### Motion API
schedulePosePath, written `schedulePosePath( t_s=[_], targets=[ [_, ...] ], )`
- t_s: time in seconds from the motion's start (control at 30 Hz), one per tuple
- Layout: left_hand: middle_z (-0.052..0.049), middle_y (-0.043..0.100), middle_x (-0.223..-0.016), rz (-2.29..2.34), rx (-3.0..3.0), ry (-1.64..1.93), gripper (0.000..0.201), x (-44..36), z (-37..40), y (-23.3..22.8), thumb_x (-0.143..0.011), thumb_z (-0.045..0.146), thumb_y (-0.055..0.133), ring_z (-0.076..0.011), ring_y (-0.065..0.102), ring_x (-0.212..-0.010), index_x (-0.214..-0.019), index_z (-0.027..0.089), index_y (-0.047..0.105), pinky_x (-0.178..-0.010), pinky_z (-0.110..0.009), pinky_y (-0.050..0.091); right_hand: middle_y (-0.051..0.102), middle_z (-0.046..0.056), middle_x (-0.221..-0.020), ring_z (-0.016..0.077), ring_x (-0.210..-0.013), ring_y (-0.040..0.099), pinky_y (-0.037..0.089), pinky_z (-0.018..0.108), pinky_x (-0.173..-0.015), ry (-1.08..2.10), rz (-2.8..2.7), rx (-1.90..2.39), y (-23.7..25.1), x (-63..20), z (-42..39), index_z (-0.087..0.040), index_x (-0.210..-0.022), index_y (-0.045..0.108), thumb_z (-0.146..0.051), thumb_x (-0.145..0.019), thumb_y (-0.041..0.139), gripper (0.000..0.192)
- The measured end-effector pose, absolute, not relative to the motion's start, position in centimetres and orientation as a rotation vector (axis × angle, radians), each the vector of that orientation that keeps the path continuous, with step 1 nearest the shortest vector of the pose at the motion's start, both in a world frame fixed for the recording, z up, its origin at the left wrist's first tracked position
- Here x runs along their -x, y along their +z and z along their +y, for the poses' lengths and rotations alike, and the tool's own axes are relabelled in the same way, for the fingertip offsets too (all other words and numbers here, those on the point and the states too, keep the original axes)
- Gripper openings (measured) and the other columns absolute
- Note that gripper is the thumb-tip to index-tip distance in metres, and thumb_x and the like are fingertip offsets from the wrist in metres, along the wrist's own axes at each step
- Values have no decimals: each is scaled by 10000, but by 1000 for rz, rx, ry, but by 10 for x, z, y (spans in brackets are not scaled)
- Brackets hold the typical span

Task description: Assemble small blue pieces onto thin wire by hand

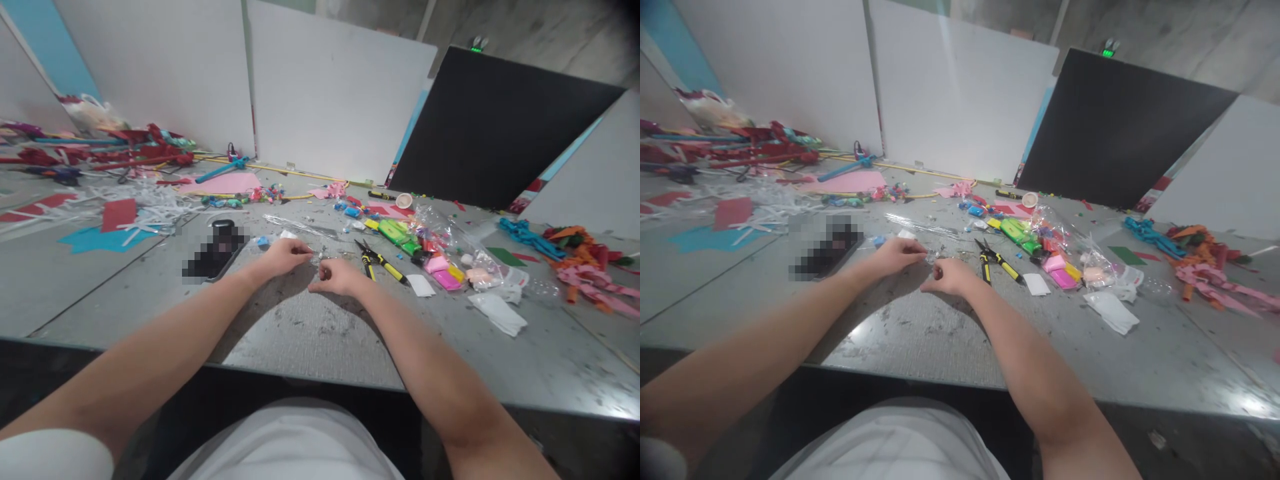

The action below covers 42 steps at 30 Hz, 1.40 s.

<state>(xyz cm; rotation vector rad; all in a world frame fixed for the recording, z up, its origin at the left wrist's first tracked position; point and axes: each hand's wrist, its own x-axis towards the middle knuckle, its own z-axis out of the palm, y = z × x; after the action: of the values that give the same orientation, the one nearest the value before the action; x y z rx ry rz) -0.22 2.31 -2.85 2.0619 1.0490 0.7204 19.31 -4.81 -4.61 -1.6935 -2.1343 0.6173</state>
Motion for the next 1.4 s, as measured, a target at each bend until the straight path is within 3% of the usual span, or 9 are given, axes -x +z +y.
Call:
schedulePosePath(
  t_s=[0.2, 0.37, 0.47, 0.57, 0.7, 0.93, 1.1, 1.27, 1.4],
  targets=[
    [-47, 721, -688, 1075, -1989, 656, 307, 1, 19, -26, -831, 411, 677, -153, 564, -589, -878, 132, 797, -565, -289, 417, 587, -47, -705, 115, -638, 480, 299, 266, -606, 644, -2120, 1682, -46, -193, -48, -203, -770, 617, -485, -723, 883, 390],
    [-67, 762, -770, 1067, -1837, 715, 219, 0, 17, -24, -783, 342, 739, -169, 629, -665, -858, 142, 788, -629, -294, 479, 566, -32, -646, 112, -613, 468, 280, 270, -594, 602, -2098, 1622, -49, -198, -43, -183, -726, 633, -409, -935, 694, 314],
    [-64, 770, -789, 1084, -1790, 712, 165, 0, 15, -21, -744, 269, 779, -181, 656, -707, -861, 154, 793, -670, -306, 501, 588, -44, -687, 107, -639, 507, 322, 243, -601, 750, -2114, 1507, -50, -204, -40, -180, -825, 704, -344, -822, 814, 197],
    [-72, 768, -797, 1057, -1746, 705, 129, 1, 15, -21, -717, 222, 798, -182, 661, -718, -827, 156, 784, -706, -325, 512, 635, -27, -796, 112, -711, 554, 385, 239, -655, 848, -2200, 1335, -48, -207, -40, -184, -884, 756, -260, -724, 884, 219],
    [-64, 762, -779, 1024, -1815, 702, 126, 2, 18, -25, -685, 213, 810, -183, 650, -713, -792, 165, 764, -707, -334, 509, 658, 7, -868, 133, -802, 580, 417, 261, -738, 775, -2333, 1204, -44, -203, -44, -181, -808, 758, -180, -822, 790, 34],
    [-42, 694, -703, 969, -1719, 713, 151, 1, 17, -26, -731, 260, 805, -157, 612, -631, -781, 164, 700, -627, -309, 459, 679, 27, -864, 149, -788, 586, 427, 270, -720, 605, -2169, 1296, -48, -195, -48, -168, -878, 688, -214, -913, 663, 63],
    [-37, 692, -677, 974, -1852, 603, 162, 2, 11, -24, -775, 327, 774, -159, 583, -613, -785, 165, 773, -610, -306, 438, 693, 12, -798, 143, -732, 608, 471, 266, -717, 679, -1847, 1284, -56, -190, -45, -175, -802, 658, -262, -860, 710, 117],
    [-63, 749, -765, 887, -1892, 564, 161, 2, 10, -22, -798, 291, 746, -166, 607, -669, -843, 154, 818, -622, -289, 445, 687, 3, -788, 137, -706, 601, 472, 265, -707, 600, -1763, 1327, -56, -189, -46, -184, -799, 632, -246, -845, 710, 109],
    [-75, 761, -830, 843, -1672, 520, 128, 2, 11, -22, -809, 237, 775, -157, 652, -730, -888, 143, 812, -672, -265, 476, 704, 23, -864, 168, -796, 628, 481, 283, -749, 416, -1844, 1250, -56, -191, -46, -194, -915, 669, -235, -879, 707, 66]
  ],
)
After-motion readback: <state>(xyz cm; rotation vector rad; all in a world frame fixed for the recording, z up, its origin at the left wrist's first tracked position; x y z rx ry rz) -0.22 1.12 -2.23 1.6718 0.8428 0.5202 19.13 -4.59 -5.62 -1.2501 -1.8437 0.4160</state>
